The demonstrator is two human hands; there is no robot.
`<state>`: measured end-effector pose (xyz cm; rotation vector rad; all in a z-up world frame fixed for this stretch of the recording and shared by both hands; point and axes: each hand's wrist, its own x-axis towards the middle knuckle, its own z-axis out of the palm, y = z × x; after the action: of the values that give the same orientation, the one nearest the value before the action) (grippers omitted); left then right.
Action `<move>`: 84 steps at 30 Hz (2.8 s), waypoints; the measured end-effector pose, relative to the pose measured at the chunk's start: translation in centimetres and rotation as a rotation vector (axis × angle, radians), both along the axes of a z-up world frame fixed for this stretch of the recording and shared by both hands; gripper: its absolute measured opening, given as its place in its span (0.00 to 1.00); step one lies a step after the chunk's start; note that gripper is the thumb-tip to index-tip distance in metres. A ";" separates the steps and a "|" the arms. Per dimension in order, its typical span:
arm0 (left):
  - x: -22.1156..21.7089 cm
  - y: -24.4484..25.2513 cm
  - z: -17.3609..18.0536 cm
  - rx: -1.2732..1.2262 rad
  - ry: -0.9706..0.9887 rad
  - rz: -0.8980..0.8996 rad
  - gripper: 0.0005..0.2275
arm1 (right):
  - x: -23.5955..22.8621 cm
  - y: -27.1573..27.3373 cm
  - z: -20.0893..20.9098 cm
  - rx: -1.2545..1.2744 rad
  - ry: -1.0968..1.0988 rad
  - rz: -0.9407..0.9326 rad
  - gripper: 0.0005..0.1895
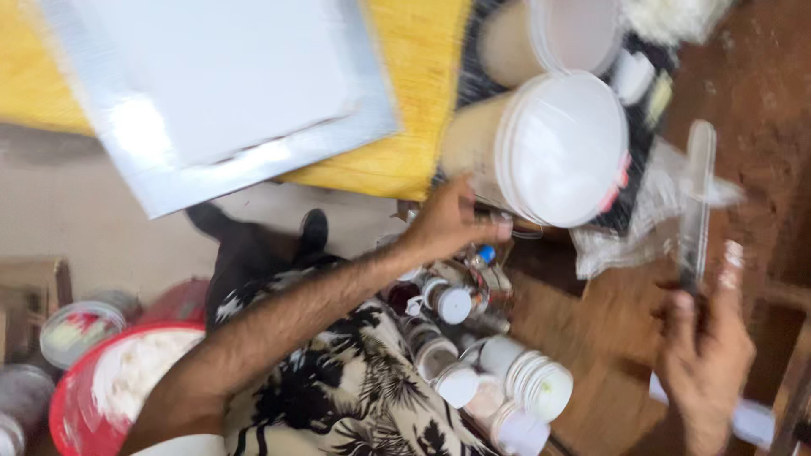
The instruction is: The person scoops a white paste from a bucket and spreads it evenly over a rectangular board using a trowel. They repeatedly add more paste and smooth the surface, then scrape the edges and wipe the board with a cloth.
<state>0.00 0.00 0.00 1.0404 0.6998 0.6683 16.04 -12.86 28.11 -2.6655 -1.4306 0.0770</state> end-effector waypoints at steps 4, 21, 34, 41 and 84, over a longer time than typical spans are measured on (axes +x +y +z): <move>6.8 5.4 4.1 0.214 0.382 0.493 0.32 | 3.1 -4.9 -1.8 0.091 0.034 -0.006 0.15; 3.6 3.3 5.1 1.065 0.361 -0.005 0.29 | 0.6 -8.6 -26.0 0.177 1.586 -0.387 0.21; 1.9 2.4 4.4 0.881 0.324 0.110 0.30 | -3.1 -13.8 -18.4 -0.288 0.433 0.028 0.31; 1.6 2.3 5.3 1.112 0.232 -0.017 0.31 | 3.2 -9.0 -16.9 -0.319 -0.170 0.432 0.37; -28.5 -2.9 -6.3 -0.570 -0.895 0.732 0.11 | -39.2 25.9 0.1 -0.607 -1.320 1.511 0.25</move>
<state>-28.47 -2.88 -6.25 -0.1248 0.4026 1.3435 -23.17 13.00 28.16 -0.8003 -3.7607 -1.4509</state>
